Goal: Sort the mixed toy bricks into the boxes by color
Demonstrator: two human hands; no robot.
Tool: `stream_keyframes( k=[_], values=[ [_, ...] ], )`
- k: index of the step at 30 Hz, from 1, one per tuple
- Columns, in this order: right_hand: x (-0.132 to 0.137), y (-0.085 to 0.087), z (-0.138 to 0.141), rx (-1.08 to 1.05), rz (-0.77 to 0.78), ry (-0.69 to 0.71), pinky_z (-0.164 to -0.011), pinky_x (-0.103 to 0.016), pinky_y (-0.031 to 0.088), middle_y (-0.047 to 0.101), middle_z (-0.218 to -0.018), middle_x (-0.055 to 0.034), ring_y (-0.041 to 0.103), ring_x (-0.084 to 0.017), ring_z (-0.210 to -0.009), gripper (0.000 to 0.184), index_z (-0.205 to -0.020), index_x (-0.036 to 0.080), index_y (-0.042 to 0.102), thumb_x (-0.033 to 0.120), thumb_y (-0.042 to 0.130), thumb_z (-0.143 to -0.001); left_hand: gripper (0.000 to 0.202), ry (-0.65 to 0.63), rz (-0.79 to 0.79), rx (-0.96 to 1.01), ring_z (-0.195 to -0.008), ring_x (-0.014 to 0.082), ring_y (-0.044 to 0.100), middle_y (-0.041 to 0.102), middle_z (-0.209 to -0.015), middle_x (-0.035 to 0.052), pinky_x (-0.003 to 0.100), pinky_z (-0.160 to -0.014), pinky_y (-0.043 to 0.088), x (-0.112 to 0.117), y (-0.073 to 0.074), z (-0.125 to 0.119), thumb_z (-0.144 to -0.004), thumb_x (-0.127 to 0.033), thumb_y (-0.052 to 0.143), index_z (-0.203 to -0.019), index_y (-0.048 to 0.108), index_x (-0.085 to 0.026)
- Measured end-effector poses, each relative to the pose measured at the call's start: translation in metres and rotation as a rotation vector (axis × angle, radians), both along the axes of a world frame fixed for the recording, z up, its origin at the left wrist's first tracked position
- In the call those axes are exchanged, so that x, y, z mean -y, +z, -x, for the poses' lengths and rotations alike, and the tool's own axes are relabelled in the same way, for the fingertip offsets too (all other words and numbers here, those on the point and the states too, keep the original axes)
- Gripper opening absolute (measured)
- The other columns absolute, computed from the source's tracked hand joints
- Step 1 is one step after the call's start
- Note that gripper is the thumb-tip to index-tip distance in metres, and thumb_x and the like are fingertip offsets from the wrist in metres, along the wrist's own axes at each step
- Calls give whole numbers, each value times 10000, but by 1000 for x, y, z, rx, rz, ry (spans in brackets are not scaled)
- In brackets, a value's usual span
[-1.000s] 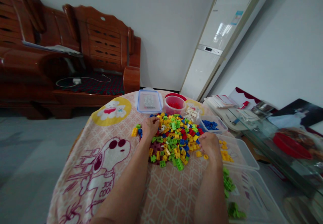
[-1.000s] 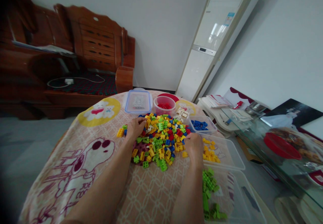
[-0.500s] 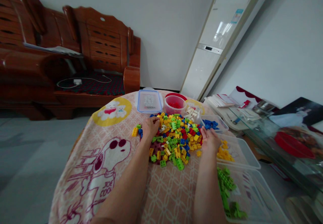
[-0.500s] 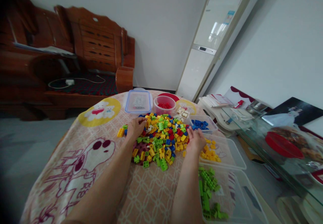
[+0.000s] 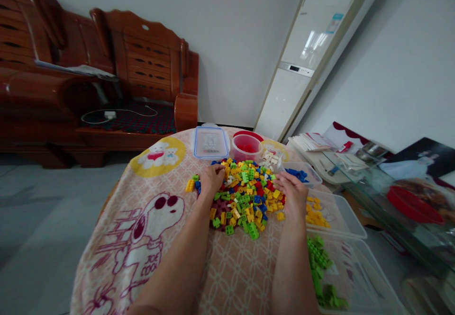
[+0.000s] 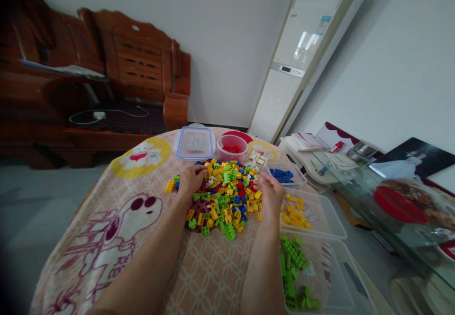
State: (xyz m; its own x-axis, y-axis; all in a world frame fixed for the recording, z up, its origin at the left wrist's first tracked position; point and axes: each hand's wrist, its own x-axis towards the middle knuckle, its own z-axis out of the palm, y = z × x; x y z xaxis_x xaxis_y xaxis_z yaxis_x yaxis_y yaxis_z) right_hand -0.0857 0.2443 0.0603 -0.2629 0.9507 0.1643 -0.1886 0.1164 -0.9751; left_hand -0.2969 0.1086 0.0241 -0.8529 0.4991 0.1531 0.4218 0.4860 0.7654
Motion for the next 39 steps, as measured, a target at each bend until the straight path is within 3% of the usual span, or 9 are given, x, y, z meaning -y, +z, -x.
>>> stream_keyframes(
  k=[3, 7, 11, 15, 20, 25, 32, 36, 39],
  values=[
    [11, 9, -3, 350, -24, 250, -449, -235, 495, 692, -632, -29, 640, -158, -505, 364, -869, 130, 705, 416, 737, -646, 345, -5, 6, 6, -1037, 245, 705, 783, -1102, 69, 331, -982, 498, 0, 2, -1, -901, -248, 535, -1129, 788, -195],
    [23, 13, -4, 721, -77, 485, -376, -188, 377, 619, -544, 41, 542, -103, -393, 182, -852, 156, 688, 257, 697, -701, 345, -9, 12, 19, -1025, 230, 708, 784, -1098, 66, 308, -972, 496, 1, 5, -2, -905, -231, 534, -1139, 783, -187],
    [29, 8, 2, 879, -105, 550, -357, -197, 340, 561, -506, 89, 489, -97, -350, 205, -917, 175, 663, 150, 689, -716, 344, -3, 18, 24, -1005, 225, 708, 786, -1088, 63, 301, -947, 499, 1, 6, -2, -900, -235, 542, -1142, 783, -190],
    [28, 1, 7, 890, -101, 538, -353, -202, 332, 526, -479, 100, 459, -95, -342, 155, -863, 188, 631, 144, 695, -728, 342, 2, 16, 25, -1001, 229, 702, 788, -1073, 62, 304, -932, 500, 1, 6, -2, -896, -247, 542, -1129, 787, -196],
    [24, -3, 4, 817, -44, 538, -332, -190, 313, 558, -491, 87, 453, -90, -326, 119, -857, 188, 612, 207, 674, -756, 349, 2, 11, 25, -984, 225, 701, 788, -1052, 61, 308, -942, 496, 1, 6, -2, -893, -244, 537, -1131, 788, -195],
    [21, -1, 0, 596, -28, 477, -340, -174, 357, 617, -537, 56, 513, -95, -363, 260, -906, 163, 629, 314, 705, -708, 344, 9, 16, 26, -995, 229, 702, 787, -1055, 62, 313, -949, 495, 1, 5, -2, -905, -250, 535, -1135, 786, -198],
    [2, -16, 8, 177, 112, 102, -390, -234, 490, 669, -576, -1, 648, -183, -485, 469, -942, 144, 628, 387, 792, -575, 344, 5, 15, 33, -1003, 235, 704, 785, -1066, 73, 316, -946, 496, 0, 4, -2, -903, -245, 539, -1137, 785, -185],
    [-16, -32, 10, -145, 143, -109, -718, -392, 646, 732, -756, -52, 752, -261, -791, 627, -1102, 126, 599, 347, 800, -551, 346, -8, 9, 14, -992, 233, 707, 787, -1059, 71, 318, -950, 497, 0, 4, -1, -897, -237, 536, -1130, 788, -185],
    [-26, -39, 6, -285, 99, -184, -974, -487, 576, 721, -1157, -160, 706, -275, -1110, 824, -1332, 128, 508, 306, 783, -576, 347, -5, 1, 16, -993, 229, 708, 788, -1058, 64, 312, -954, 497, 0, 3, -1, -893, -233, 539, -1131, 788, -193]
  ],
)
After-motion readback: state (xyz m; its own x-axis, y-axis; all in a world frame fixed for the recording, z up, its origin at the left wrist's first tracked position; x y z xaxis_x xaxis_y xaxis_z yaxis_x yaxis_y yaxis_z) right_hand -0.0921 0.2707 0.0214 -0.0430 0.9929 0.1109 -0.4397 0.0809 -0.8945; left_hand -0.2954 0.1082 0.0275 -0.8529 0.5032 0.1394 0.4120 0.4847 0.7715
